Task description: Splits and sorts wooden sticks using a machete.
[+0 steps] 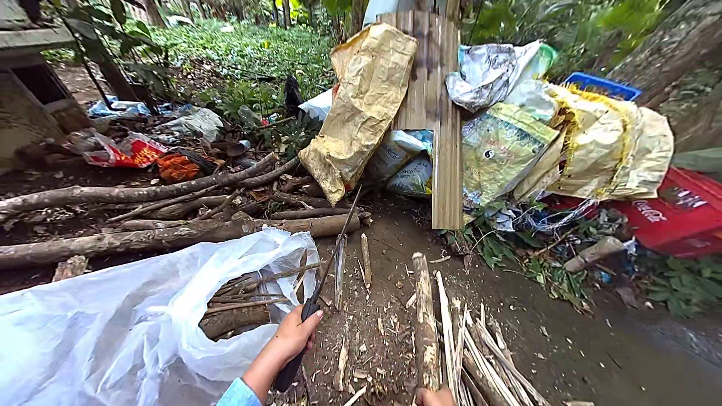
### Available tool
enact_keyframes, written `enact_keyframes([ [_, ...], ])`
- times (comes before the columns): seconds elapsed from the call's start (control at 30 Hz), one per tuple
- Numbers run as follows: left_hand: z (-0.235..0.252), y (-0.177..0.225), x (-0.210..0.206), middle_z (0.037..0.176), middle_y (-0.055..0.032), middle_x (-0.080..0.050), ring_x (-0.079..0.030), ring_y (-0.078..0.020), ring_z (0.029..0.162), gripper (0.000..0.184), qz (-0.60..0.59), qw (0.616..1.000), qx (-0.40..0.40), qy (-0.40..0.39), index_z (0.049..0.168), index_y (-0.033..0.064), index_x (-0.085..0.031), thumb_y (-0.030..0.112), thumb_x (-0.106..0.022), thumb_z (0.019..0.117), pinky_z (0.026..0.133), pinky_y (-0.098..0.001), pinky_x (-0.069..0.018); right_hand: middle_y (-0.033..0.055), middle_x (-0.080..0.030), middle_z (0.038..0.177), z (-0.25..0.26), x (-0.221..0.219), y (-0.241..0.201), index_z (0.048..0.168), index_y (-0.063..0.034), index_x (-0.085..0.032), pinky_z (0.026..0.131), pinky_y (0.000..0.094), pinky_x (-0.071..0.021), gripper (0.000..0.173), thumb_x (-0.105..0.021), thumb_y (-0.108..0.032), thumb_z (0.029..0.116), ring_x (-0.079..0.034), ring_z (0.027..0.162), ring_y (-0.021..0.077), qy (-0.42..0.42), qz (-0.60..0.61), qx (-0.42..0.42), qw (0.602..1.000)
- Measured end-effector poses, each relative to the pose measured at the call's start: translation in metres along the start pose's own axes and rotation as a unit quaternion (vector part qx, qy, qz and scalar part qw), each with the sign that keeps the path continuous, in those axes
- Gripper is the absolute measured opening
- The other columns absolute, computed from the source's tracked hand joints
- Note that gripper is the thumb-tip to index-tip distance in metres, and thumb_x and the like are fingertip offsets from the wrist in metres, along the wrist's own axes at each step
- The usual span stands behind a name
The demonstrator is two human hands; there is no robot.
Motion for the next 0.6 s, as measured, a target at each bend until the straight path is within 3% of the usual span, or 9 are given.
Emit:
enact_keyframes([
  [0.1, 0.001, 0.001, 0.000, 0.078, -0.0061, -0.058, -0.060, -0.0144, 0.061, 0.035, 0.012, 1.000, -0.002, -0.012, 0.127, 0.0000, -0.052, 0.030, -0.051, 0.1102, 0.063, -0.0311, -0.0549, 0.0347, -0.060, 0.119, -0.030, 0.035, -0.054, 0.140, 0.0115, -0.045, 0.085, 0.0607, -0.0530, 0.082, -0.077, 0.009, 0.0643, -0.063, 0.103, 0.0434, 0.028, 0.140, 0.165, 0.976],
  [0.23, 0.001, 0.001, 0.001, 0.074, -0.0048, -0.057, -0.059, -0.0134, 0.059, 0.033, 0.013, 1.000, -0.007, -0.018, 0.123, 0.0005, -0.052, 0.031, -0.052, 0.1101, 0.062, -0.0295, -0.0546, 0.0240, -0.059, 0.126, -0.085, 0.090, -0.173, 0.148, 0.0093, -0.033, 0.092, 0.0415, -0.0559, 0.100, -0.083, -0.015, 0.0652, -0.064, 0.108, 0.0235, 0.067, 0.272, 0.417, 0.865],
  [0.3, 0.001, 0.000, 0.001, 0.074, -0.0047, -0.057, -0.059, -0.0134, 0.058, 0.032, 0.010, 1.000, -0.007, -0.021, 0.123, 0.0003, -0.052, 0.030, -0.051, 0.1104, 0.061, -0.0293, -0.0545, 0.0178, -0.060, 0.121, -0.113, 0.110, -0.226, 0.146, 0.0119, -0.032, 0.090, 0.0276, -0.0557, 0.104, -0.087, -0.021, 0.0634, -0.064, 0.103, 0.0105, 0.115, 0.289, 0.500, 0.808],
  [0.37, 0.001, 0.000, 0.000, 0.074, -0.0044, -0.056, -0.058, -0.0129, 0.058, 0.032, 0.003, 1.000, -0.008, -0.020, 0.123, 0.0002, -0.052, 0.030, -0.051, 0.1103, 0.061, -0.0289, -0.0539, 0.0187, -0.061, 0.118, -0.132, 0.115, -0.257, 0.143, 0.0169, -0.032, 0.090, 0.0220, -0.0539, 0.102, -0.086, -0.021, 0.0649, -0.064, 0.102, 0.0063, 0.144, 0.271, 0.561, 0.769],
  [0.4, 0.001, 0.000, 0.000, 0.074, -0.0043, -0.056, -0.058, -0.0129, 0.058, 0.032, -0.001, 1.000, -0.007, -0.018, 0.123, 0.0004, -0.052, 0.030, -0.051, 0.1103, 0.061, -0.0289, -0.0541, 0.0208, -0.064, 0.114, -0.136, 0.111, -0.261, 0.141, 0.0189, -0.035, 0.088, 0.0257, -0.0554, 0.098, -0.085, -0.019, 0.0657, -0.066, 0.099, 0.0099, 0.146, 0.240, 0.574, 0.769],
  [0.47, -0.002, -0.001, 0.001, 0.074, -0.0048, -0.056, -0.059, -0.0131, 0.058, 0.032, -0.004, 1.000, -0.006, -0.015, 0.123, 0.0006, -0.052, 0.030, -0.051, 0.1103, 0.061, -0.0290, -0.0547, 0.0230, -0.068, 0.108, -0.130, 0.092, -0.244, 0.139, 0.0155, -0.042, 0.086, 0.0405, -0.0582, 0.088, -0.085, -0.015, 0.0679, -0.069, 0.095, 0.0228, 0.101, 0.100, 0.536, 0.832],
  [0.53, -0.004, -0.002, 0.004, 0.075, -0.0056, -0.057, -0.059, -0.0139, 0.058, 0.034, -0.002, 1.000, 0.002, -0.014, 0.125, 0.0003, -0.051, 0.031, -0.050, 0.1105, 0.061, -0.0299, -0.0551, 0.0248, -0.069, 0.110, -0.109, 0.070, -0.219, 0.144, 0.0023, -0.045, 0.090, 0.0562, -0.0554, 0.084, -0.087, -0.017, 0.0738, -0.070, 0.102, 0.0373, 0.004, -0.153, 0.383, 0.911],
  [0.6, -0.003, -0.006, 0.005, 0.075, -0.0055, -0.056, -0.058, -0.0138, 0.057, 0.036, -0.002, 1.000, 0.020, -0.018, 0.126, 0.0006, -0.051, 0.034, -0.049, 0.1111, 0.060, -0.0297, -0.0548, 0.0235, -0.068, 0.119, -0.080, 0.045, -0.199, 0.150, -0.0077, -0.040, 0.093, 0.0614, -0.0537, 0.086, -0.083, -0.024, 0.0776, -0.068, 0.111, 0.0413, -0.074, -0.345, 0.254, 0.900],
])
Point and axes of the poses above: each hand's wrist, its own z-axis towards the middle knuckle, its own x-axis out of the back of the hand, y = z × x, the point moved 1 cm from there along z, towards the middle knuckle
